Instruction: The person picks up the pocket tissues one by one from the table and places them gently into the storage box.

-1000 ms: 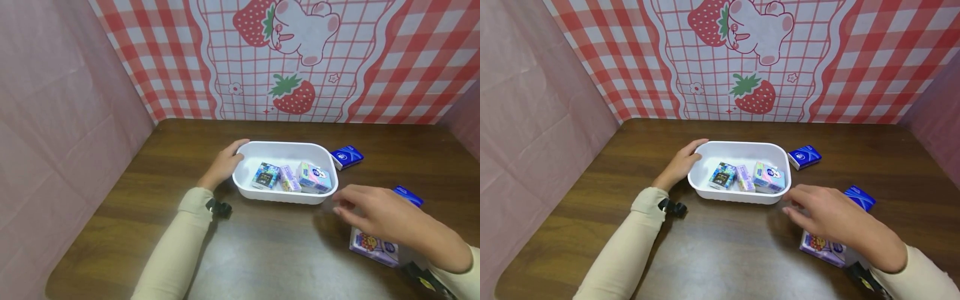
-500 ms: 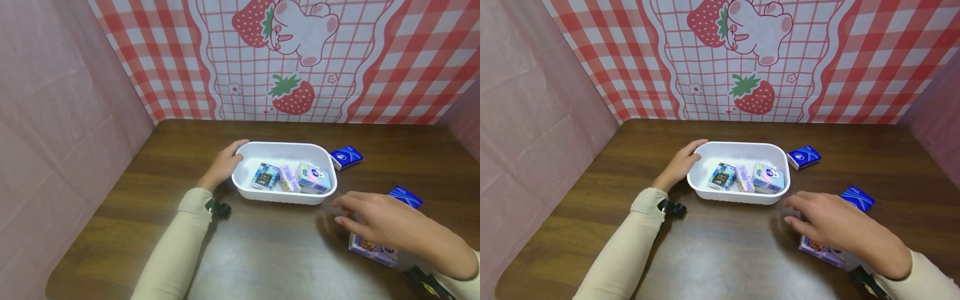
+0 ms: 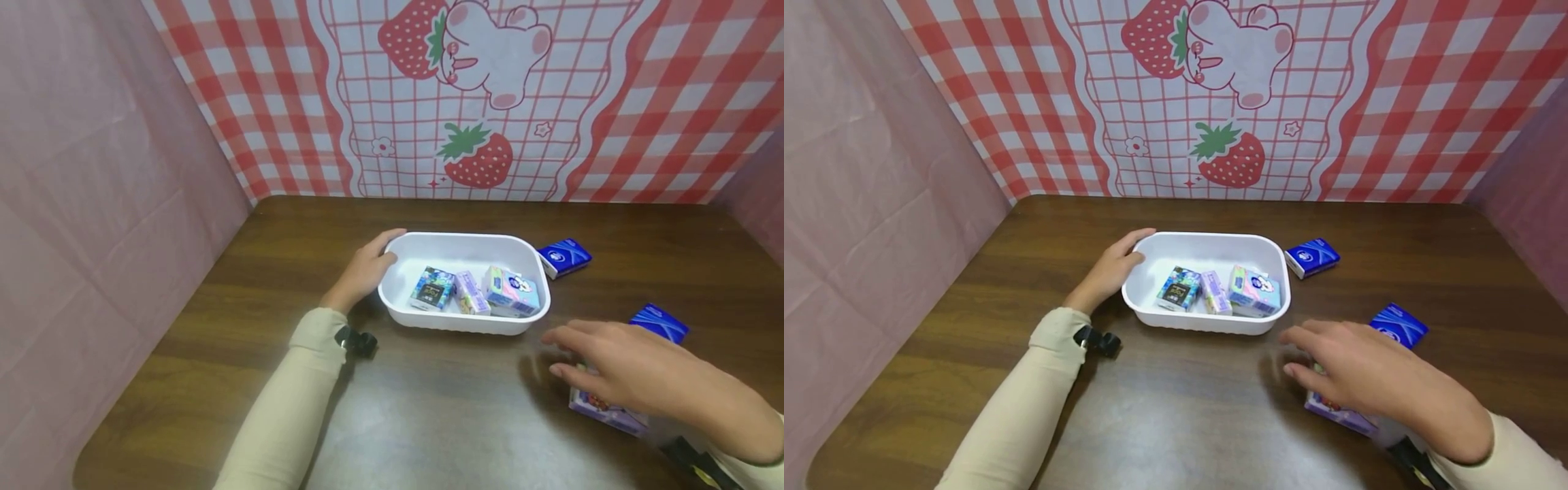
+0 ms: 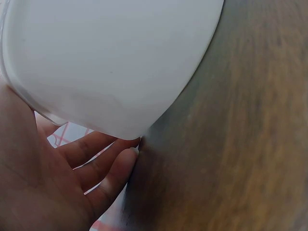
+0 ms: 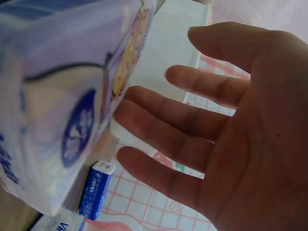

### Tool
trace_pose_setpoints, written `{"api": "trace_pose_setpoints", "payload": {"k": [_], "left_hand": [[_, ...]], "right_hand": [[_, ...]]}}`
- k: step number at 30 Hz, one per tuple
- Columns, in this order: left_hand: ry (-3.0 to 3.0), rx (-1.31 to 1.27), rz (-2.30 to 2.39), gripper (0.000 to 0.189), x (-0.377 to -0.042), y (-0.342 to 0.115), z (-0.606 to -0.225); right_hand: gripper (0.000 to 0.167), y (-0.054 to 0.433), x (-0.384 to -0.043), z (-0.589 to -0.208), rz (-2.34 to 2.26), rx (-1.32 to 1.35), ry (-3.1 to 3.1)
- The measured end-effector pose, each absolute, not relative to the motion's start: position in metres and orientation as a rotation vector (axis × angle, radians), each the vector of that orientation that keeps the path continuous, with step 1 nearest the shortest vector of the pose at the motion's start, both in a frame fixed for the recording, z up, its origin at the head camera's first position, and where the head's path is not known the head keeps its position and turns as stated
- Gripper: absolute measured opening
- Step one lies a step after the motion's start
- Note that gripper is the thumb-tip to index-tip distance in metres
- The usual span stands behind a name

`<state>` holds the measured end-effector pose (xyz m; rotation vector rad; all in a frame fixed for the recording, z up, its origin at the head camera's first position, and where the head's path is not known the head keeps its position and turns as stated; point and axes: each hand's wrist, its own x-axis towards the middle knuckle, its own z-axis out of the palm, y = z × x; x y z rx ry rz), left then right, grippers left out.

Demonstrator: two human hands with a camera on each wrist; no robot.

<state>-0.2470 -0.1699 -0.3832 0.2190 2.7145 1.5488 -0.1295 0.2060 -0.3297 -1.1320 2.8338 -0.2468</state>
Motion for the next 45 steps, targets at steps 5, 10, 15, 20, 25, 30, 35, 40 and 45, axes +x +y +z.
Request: {"api": "trace_pose_setpoints", "payload": {"k": [5, 10, 15, 20, 25, 30, 35, 40, 45], "left_hand": [[2.713, 0.22, 1.547, 0.047, -0.248, -0.169, -0.383], [2.72, 0.219, 1.544, 0.047, -0.249, -0.168, -0.383], [2.727, 0.225, 1.547, 0.047, -0.248, -0.169, -0.383], [2.735, 0.227, 1.548, 0.047, -0.249, -0.169, -0.384], [2.734, 0.218, 1.547, 0.047, -0.249, -0.169, -0.385], [2.728, 0.22, 1.545, 0.047, -0.25, -0.169, -0.385], [2.729, 0.217, 1.545, 0.047, -0.25, -0.168, -0.385], [2.733, 0.218, 1.546, 0.047, -0.249, -0.168, -0.384], [2.735, 0.224, 1.546, 0.047, -0.249, -0.168, -0.385]], "right_hand": [[0.04, 0.209, -0.127, -0.329, -0.205, -1.081, 2.828], [0.047, 0.211, -0.127, -0.329, -0.216, -1.02, 2.765], [0.043, 0.212, -0.125, -0.331, -0.199, -1.019, 2.734], [0.043, 0.211, -0.125, -0.333, -0.162, -0.941, 2.717], [0.047, 0.211, -0.125, -0.336, -0.164, -0.907, 2.7], [0.048, 0.21, -0.124, -0.337, -0.167, -0.884, 2.677], [0.05, 0.209, -0.125, -0.337, -0.152, -0.882, 2.673], [0.052, 0.209, -0.125, -0.339, -0.11, -0.904, 2.683], [0.054, 0.207, -0.125, -0.339, -0.085, -0.897, 2.678]]}}
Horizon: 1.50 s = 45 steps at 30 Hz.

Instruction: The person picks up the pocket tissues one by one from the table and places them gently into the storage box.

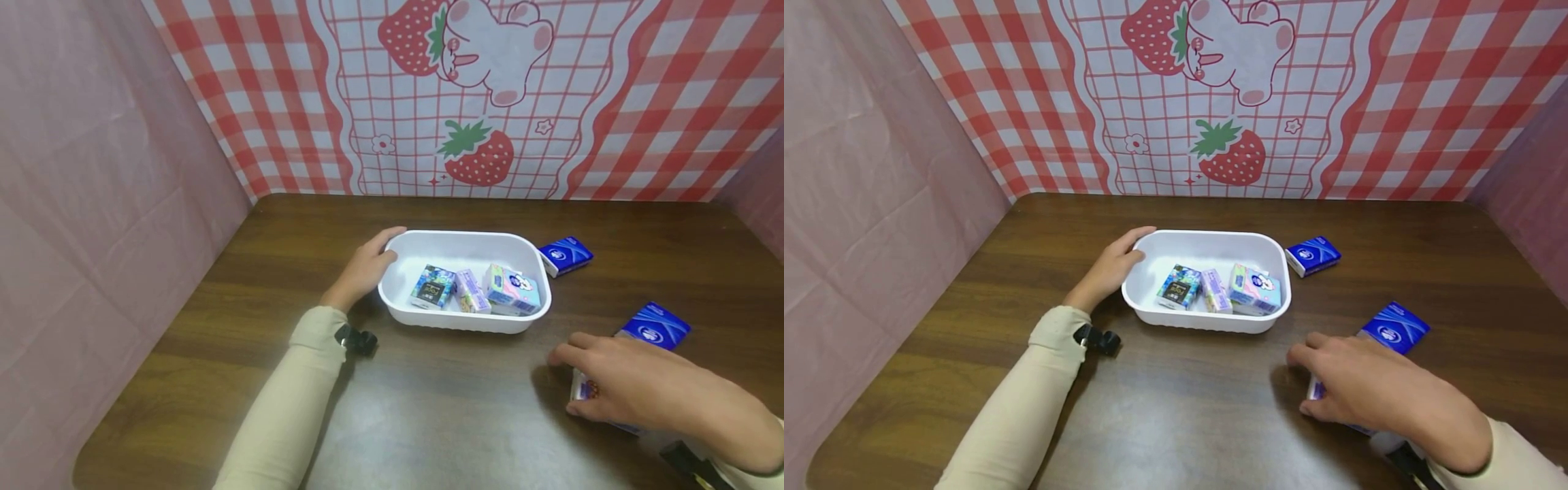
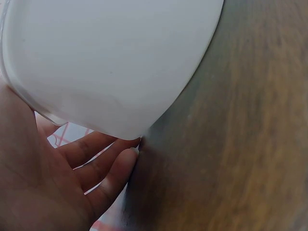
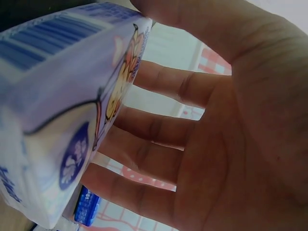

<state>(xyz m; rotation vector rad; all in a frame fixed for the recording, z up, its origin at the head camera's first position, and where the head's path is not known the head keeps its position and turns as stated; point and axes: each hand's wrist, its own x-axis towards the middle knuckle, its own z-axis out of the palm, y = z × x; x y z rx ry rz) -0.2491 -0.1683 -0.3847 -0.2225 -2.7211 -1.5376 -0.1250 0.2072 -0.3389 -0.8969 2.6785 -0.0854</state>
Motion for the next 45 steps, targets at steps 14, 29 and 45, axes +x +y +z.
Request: {"api": "trace_pose_setpoints", "payload": {"k": [14, 29, 45], "left_hand": [[-2.724, -0.222, -1.551, 0.047, -0.2484, -0.1686, -0.3842], [-2.714, -0.226, -1.545, 0.047, -0.2491, -0.1691, -0.3862], [-2.716, -0.214, -1.562, 0.047, -0.2485, -0.1695, -0.3859]], "right_hand": [[0.051, 0.2074, -0.1256, -0.3399, -0.083, -0.918, 2.674], [0.046, 0.2064, -0.1254, -0.3381, -0.111, -0.987, 2.711], [0.043, 0.2047, -0.1293, -0.3358, -0.143, -1.013, 2.753]]}}
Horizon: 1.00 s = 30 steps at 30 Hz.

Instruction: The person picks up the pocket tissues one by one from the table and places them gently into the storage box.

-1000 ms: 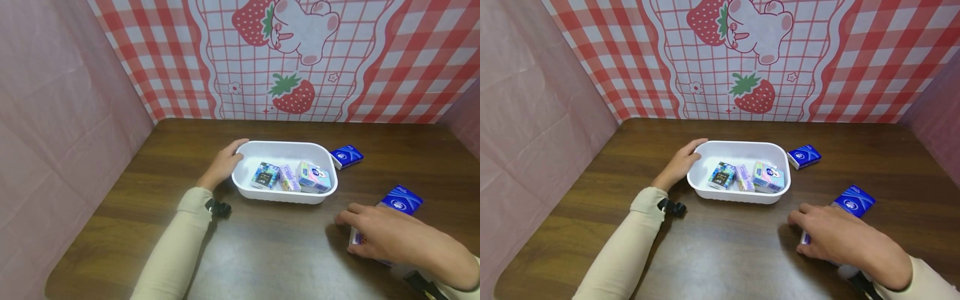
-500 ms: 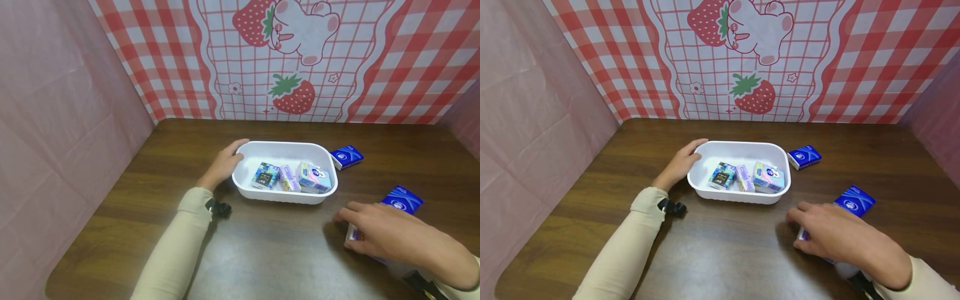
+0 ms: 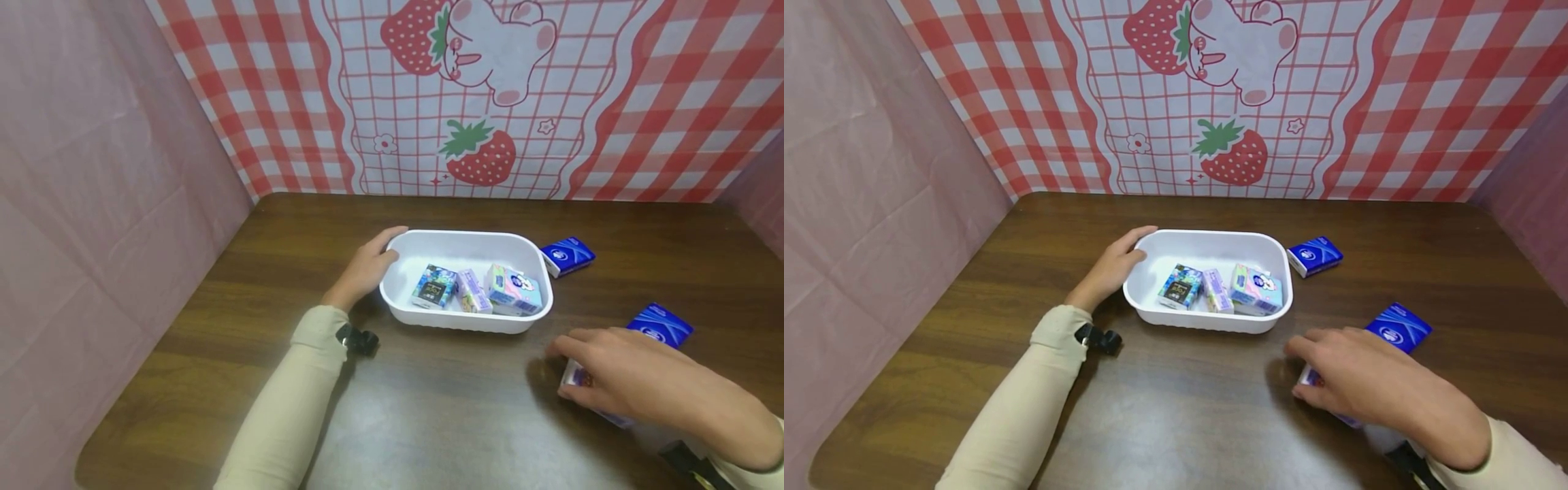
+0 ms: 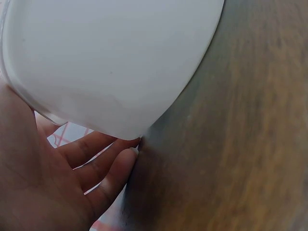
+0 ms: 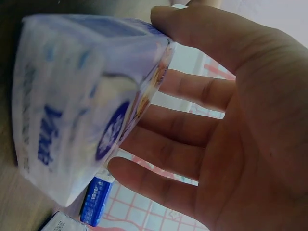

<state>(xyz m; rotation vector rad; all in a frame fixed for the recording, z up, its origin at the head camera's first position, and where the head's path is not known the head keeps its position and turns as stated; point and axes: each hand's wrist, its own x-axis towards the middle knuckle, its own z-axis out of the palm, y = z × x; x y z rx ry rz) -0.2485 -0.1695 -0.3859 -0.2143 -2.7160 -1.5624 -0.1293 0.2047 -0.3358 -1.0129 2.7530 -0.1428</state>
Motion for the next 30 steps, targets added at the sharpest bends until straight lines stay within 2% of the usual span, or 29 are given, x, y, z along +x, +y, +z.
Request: {"api": "trace_pose_setpoints", "payload": {"k": [18, 30], "left_hand": [[-2.711, -0.218, -1.574, 0.047, -0.2494, -0.1683, -0.3862], [-2.698, -0.23, -1.57, 0.047, -0.2486, -0.1686, -0.3861]], "right_hand": [[0.035, 0.2023, -0.1306, -0.3364, -0.212, -1.139, 2.847], [0.038, 0.2012, -0.1312, -0.3359, -0.24, -1.19, 2.892]]}}
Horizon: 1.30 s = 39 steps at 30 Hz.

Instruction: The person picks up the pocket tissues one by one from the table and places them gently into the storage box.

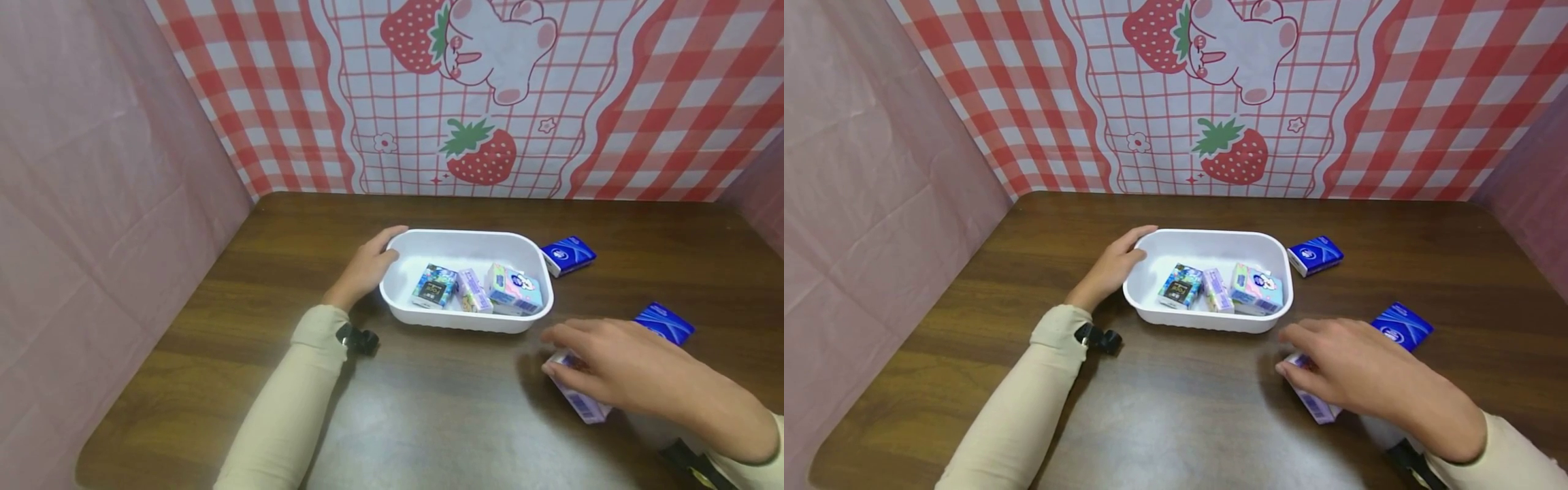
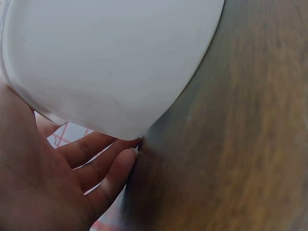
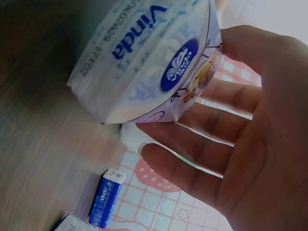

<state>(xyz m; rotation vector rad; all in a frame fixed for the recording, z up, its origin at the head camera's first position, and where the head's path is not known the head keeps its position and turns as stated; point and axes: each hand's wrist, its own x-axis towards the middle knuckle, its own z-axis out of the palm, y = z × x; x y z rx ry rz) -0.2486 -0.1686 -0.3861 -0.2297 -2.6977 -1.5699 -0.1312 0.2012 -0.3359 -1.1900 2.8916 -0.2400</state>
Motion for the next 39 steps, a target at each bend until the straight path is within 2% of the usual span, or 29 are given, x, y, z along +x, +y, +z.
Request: {"api": "trace_pose_setpoints", "payload": {"k": [27, 39], "left_hand": [[-2.714, -0.213, -1.571, 0.047, -0.247, -0.168, -0.384], [-2.706, -0.223, -1.573, 0.047, -0.249, -0.17, -0.386]], "right_hand": [[0.037, 0.19, -0.133, -0.319, -0.286, -1.234, 2.926], [0.031, 0.185, -0.135, -0.317, -0.289, -1.303, 2.962]]}}
